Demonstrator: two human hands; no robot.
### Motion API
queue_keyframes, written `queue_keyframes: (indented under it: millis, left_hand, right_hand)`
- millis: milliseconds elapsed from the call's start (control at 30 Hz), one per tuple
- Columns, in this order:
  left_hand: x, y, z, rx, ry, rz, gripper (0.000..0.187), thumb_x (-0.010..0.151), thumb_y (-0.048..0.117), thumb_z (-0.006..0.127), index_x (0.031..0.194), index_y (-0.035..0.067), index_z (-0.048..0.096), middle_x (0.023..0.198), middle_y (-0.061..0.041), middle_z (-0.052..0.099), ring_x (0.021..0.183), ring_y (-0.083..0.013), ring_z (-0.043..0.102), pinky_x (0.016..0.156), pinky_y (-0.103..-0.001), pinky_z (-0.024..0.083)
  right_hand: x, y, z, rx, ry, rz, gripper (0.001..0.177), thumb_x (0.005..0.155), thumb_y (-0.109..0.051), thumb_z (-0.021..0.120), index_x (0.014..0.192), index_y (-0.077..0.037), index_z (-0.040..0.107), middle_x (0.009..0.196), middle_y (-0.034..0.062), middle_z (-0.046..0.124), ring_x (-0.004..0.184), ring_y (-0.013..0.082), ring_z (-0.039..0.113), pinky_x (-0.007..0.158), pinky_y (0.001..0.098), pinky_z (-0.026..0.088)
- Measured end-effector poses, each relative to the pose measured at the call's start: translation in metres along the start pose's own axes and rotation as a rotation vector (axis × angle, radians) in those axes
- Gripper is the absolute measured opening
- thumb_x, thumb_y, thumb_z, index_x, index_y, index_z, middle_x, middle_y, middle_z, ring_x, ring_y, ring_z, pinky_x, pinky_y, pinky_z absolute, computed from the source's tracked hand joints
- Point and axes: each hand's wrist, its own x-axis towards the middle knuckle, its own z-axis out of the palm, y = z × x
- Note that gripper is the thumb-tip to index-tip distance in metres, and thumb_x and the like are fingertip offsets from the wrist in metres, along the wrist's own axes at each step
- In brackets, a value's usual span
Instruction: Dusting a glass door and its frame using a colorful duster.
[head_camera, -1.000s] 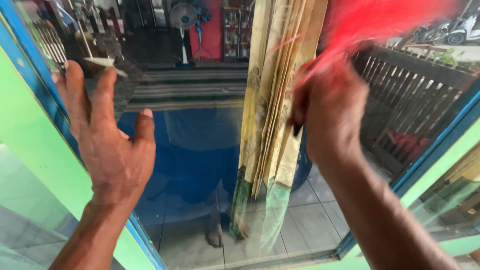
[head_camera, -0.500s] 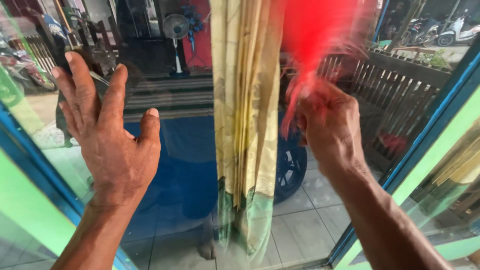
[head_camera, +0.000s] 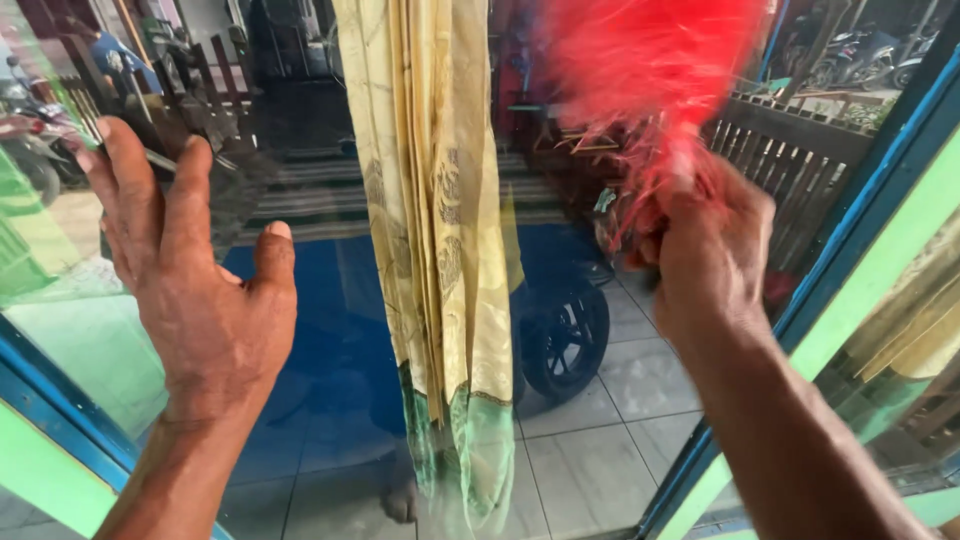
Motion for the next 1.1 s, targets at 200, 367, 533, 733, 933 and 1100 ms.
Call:
queue_keyframes:
  millis: [200, 367, 533, 733, 933, 1100]
  left_hand:
    - [-0.005, 0.003, 0.005, -0.031, -0.005, 0.005, 0.071, 0.107, 0.021, 0.081, 0.167, 0.008, 0.044, 0.177, -0.015, 0.007, 0.165, -0.0388, 0.004, 0.136, -0.063, 0.019]
    - [-0.005, 0.010, -0.002, -0.091, -0.007, 0.000, 0.066, 0.108, 0.018, 0.082, 0.163, 0.009, 0.048, 0.177, -0.015, 0.008, 0.165, -0.0412, 0.005, 0.133, -0.060, 0.021]
    - [-0.010, 0.027, -0.006, -0.067, -0.080, 0.030, 0.075, 0.090, 0.014, 0.082, 0.159, 0.009, 0.052, 0.177, -0.019, 0.008, 0.164, -0.0444, 0.006, 0.132, -0.067, 0.016]
    - [-0.014, 0.019, -0.013, -0.035, -0.115, -0.021, 0.083, 0.089, 0.011, 0.080, 0.163, 0.005, 0.043, 0.179, -0.017, 0.011, 0.165, -0.0455, 0.006, 0.132, -0.066, 0.019]
    - [-0.014, 0.007, -0.021, -0.012, -0.078, -0.031, 0.084, 0.094, 0.011, 0.079, 0.164, -0.001, 0.032, 0.176, -0.023, 0.014, 0.162, -0.0472, 0.006, 0.130, -0.066, 0.018]
    - [-0.020, -0.010, -0.022, 0.008, -0.016, -0.128, 0.075, 0.104, 0.010, 0.073, 0.166, 0.004, 0.031, 0.175, -0.022, 0.015, 0.165, -0.0429, 0.008, 0.134, -0.060, 0.018]
  right_hand:
    - [-0.042, 0.049, 0.021, 0.258, -0.080, 0.275, 0.019, 0.103, -0.017, 0.047, 0.092, -0.003, 0.054, 0.063, 0.0088, 0.059, 0.049, 0.0222, 0.060, 0.046, 0.0445, 0.061]
    - [-0.059, 0.084, 0.030, 0.033, -0.253, 0.159, 0.020, 0.102, -0.021, 0.052, 0.094, -0.005, 0.060, 0.064, 0.0095, 0.057, 0.053, 0.0203, 0.058, 0.048, 0.0404, 0.051]
    - [-0.064, 0.076, 0.048, 0.439, 0.054, 0.425, 0.023, 0.099, -0.024, 0.050, 0.085, -0.007, 0.055, 0.062, 0.0082, 0.060, 0.049, 0.0220, 0.060, 0.051, 0.0381, 0.060]
    - [-0.087, 0.066, 0.039, -0.670, -0.459, 0.245, 0.018, 0.097, -0.014, 0.046, 0.094, -0.016, 0.063, 0.070, 0.0053, 0.068, 0.063, 0.0187, 0.068, 0.058, 0.0372, 0.053]
    - [-0.088, 0.085, 0.039, 0.046, -0.188, 0.339, 0.027, 0.107, -0.024, 0.044, 0.095, -0.002, 0.056, 0.073, 0.0108, 0.066, 0.067, 0.0263, 0.069, 0.063, 0.0453, 0.061]
    - [-0.102, 0.107, 0.015, -0.656, -0.451, -0.071, 0.024, 0.094, -0.016, 0.049, 0.102, -0.007, 0.070, 0.076, 0.0122, 0.071, 0.076, 0.0293, 0.068, 0.064, 0.0483, 0.053]
